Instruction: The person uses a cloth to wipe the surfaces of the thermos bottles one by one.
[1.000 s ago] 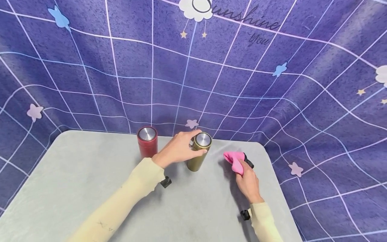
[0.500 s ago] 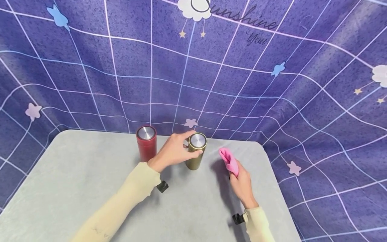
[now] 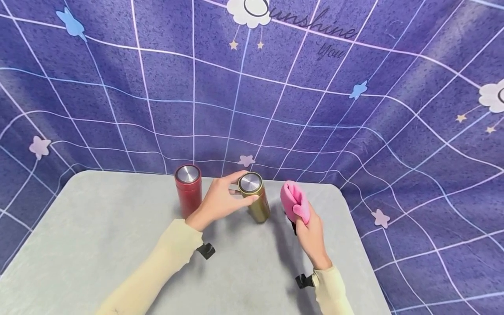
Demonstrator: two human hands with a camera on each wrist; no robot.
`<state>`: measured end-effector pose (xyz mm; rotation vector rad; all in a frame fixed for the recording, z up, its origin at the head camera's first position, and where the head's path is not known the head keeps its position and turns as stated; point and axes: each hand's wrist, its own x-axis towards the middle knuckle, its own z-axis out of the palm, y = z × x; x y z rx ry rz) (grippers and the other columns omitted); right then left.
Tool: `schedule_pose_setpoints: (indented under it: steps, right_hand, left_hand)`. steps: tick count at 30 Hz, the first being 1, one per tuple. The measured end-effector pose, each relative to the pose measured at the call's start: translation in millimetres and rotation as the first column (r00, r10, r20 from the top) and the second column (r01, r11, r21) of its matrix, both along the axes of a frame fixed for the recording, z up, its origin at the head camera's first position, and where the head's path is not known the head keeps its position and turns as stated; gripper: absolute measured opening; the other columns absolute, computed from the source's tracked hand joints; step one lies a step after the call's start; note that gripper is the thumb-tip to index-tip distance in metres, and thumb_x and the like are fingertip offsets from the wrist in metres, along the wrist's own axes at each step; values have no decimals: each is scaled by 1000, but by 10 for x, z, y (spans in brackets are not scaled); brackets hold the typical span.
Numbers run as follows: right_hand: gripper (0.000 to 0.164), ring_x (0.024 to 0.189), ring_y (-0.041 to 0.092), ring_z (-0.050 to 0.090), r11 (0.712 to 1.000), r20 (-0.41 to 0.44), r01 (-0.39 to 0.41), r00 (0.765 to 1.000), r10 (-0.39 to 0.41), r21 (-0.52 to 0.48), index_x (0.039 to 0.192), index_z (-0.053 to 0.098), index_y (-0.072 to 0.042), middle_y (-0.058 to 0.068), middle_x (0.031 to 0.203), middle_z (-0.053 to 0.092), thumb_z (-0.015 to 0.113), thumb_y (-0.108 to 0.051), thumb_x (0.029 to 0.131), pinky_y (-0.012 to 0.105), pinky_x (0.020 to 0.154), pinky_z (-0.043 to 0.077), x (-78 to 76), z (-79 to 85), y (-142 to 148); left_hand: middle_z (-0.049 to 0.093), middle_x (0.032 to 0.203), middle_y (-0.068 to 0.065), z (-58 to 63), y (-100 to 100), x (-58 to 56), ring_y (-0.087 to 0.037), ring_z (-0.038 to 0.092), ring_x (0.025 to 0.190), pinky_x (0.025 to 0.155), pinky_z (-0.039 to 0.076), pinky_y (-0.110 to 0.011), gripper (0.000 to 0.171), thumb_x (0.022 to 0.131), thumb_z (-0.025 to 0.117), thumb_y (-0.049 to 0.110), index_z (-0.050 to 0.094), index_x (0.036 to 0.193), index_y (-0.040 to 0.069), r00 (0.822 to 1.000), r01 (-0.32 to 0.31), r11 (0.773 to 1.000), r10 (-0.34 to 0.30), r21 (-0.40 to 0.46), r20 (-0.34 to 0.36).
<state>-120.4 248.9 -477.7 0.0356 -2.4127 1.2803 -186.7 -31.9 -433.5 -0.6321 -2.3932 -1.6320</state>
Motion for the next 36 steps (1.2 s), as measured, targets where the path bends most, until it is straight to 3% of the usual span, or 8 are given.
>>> schedule_pose_setpoints:
  steps: [7,12,15,19,22,26,31,36]
  right_hand:
    - [40,117,28,70,1000,-34,-5,999,5,-8,142,67,-12,11,129,75,67,-10,102,50,102,55,9,206,-148]
    - [42,116,25,70,999,-100,-45,994,43,-24,142,69,-10,9,129,75,67,-6,100,30,102,54,8,284,-261]
    - [41,112,25,71,995,-158,-95,983,92,-11,139,71,-8,9,127,76,68,-2,99,22,98,52,-11,262,-324]
    - [32,103,22,69,985,-217,-167,961,171,34,131,72,-8,6,115,76,70,-3,99,28,93,55,-38,194,-400]
    - [33,105,21,69,982,-232,-181,954,189,56,133,71,-8,4,117,75,70,-5,100,29,95,56,-37,157,-444]
    - [50,124,22,68,979,-235,-191,951,203,72,149,62,-10,4,138,71,70,-6,100,27,108,52,-30,143,-473]
    - [56,137,28,62,973,-255,-214,939,230,92,153,59,-8,7,147,66,70,-5,99,25,119,43,-30,131,-476]
    - [52,136,31,62,970,-270,-211,933,237,124,150,61,-3,11,145,67,73,-8,99,28,120,42,-38,90,-466]
  left_hand:
    - [77,124,-1,-45,33,28,-20,80,97,84,65,-32,69,80,96,35,70,142,18,1000,-20,1000,20,10,10]
    - [78,121,2,-42,76,41,-17,79,97,83,65,-31,67,79,96,36,72,140,19,999,-34,999,34,-11,11]
    - [79,117,3,-24,95,59,-15,78,97,82,65,-30,65,79,96,36,73,137,20,999,-31,999,31,-22,5]
    - [79,117,2,13,114,86,-16,78,99,82,65,-30,64,80,96,35,73,137,19,1000,-22,1000,22,-22,-5]
    - [79,117,1,35,120,97,-18,77,100,82,65,-31,65,79,96,33,72,137,18,1000,-25,1000,25,-17,-13]
    - [79,118,1,44,118,102,-19,77,100,81,65,-30,64,79,96,32,73,136,18,1000,-27,1000,27,6,-15]
    - [78,120,1,45,116,108,-19,78,101,83,64,-27,62,79,97,28,73,136,19,1000,-9,997,8,81,11]
    - [78,121,1,46,112,121,-16,79,99,82,64,-26,63,78,98,26,74,136,20,1000,-26,994,25,105,18]
